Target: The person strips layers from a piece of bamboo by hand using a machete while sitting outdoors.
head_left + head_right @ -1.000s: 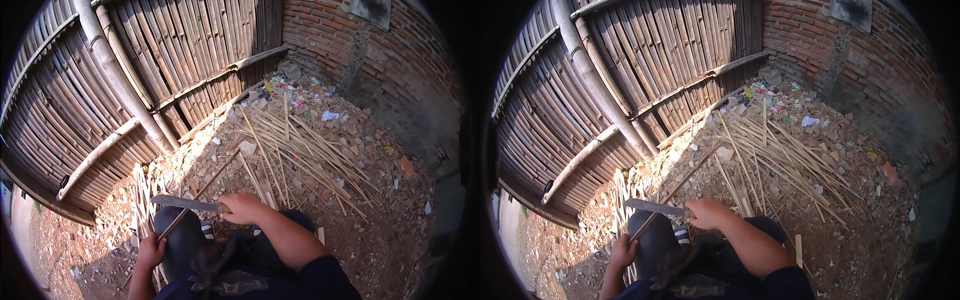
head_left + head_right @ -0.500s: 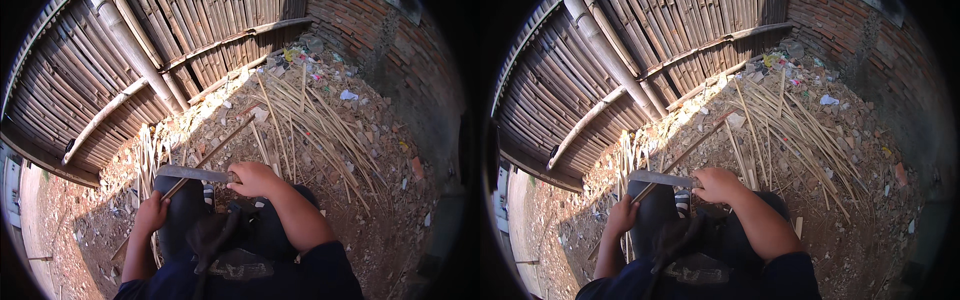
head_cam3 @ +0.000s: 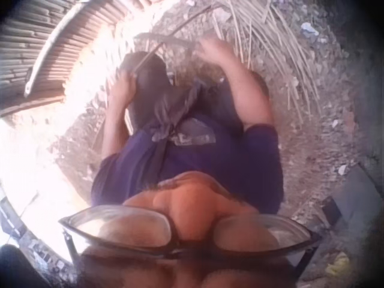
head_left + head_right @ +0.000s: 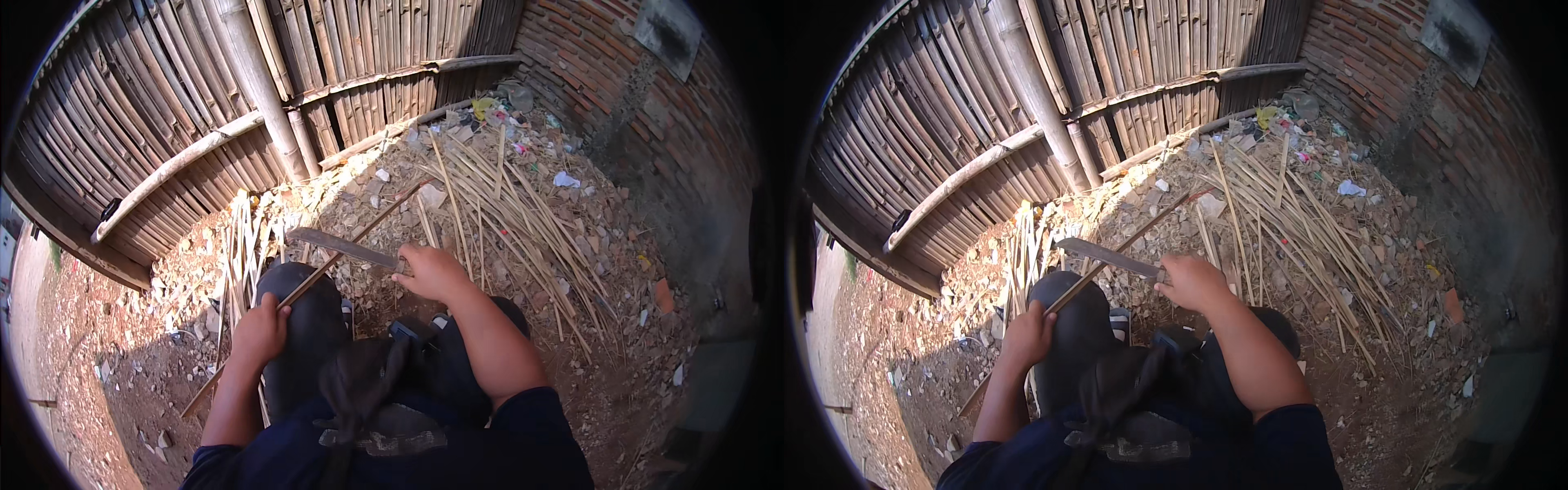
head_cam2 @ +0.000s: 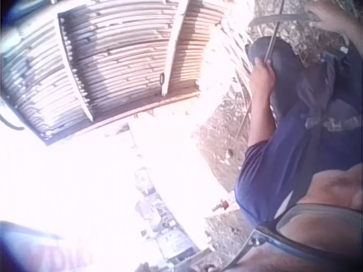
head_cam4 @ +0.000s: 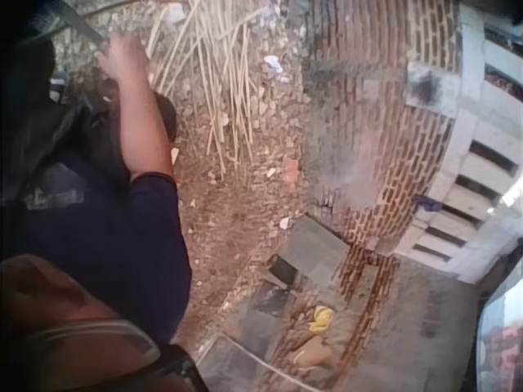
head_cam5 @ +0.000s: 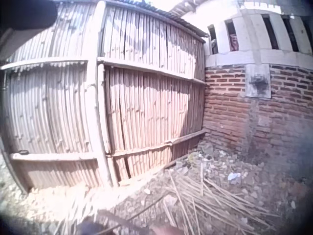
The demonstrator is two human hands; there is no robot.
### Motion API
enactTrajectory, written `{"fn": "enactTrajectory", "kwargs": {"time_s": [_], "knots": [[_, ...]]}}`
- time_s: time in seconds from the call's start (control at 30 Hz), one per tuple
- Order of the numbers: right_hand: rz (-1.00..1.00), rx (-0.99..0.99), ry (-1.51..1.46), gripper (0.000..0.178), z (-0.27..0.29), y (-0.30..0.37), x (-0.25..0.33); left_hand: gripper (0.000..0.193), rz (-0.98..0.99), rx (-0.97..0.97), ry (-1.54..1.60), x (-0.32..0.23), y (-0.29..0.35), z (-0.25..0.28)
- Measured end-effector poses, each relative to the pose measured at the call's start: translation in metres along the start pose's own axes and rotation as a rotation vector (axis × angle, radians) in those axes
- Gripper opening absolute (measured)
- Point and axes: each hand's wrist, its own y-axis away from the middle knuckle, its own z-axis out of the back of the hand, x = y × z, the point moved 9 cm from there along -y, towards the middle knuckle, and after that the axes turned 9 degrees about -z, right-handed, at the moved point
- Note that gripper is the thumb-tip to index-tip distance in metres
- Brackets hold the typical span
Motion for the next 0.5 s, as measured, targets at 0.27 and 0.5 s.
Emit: {"fn": "enactTrajectory", "kwargs": {"time_s": [0.27,0.5], "knots": [[0.062,0.112,-0.012,0.038,-0.012,-0.016,0.012,0.031,-0.072,-0.074,0.011,0.011,0.005,0.0],[-0.067,0.029,0.027,0.034,-0.008,-0.012,0.004,0.028,-0.024,-0.005,-0.014,0.007,0.01,0.007]]}}
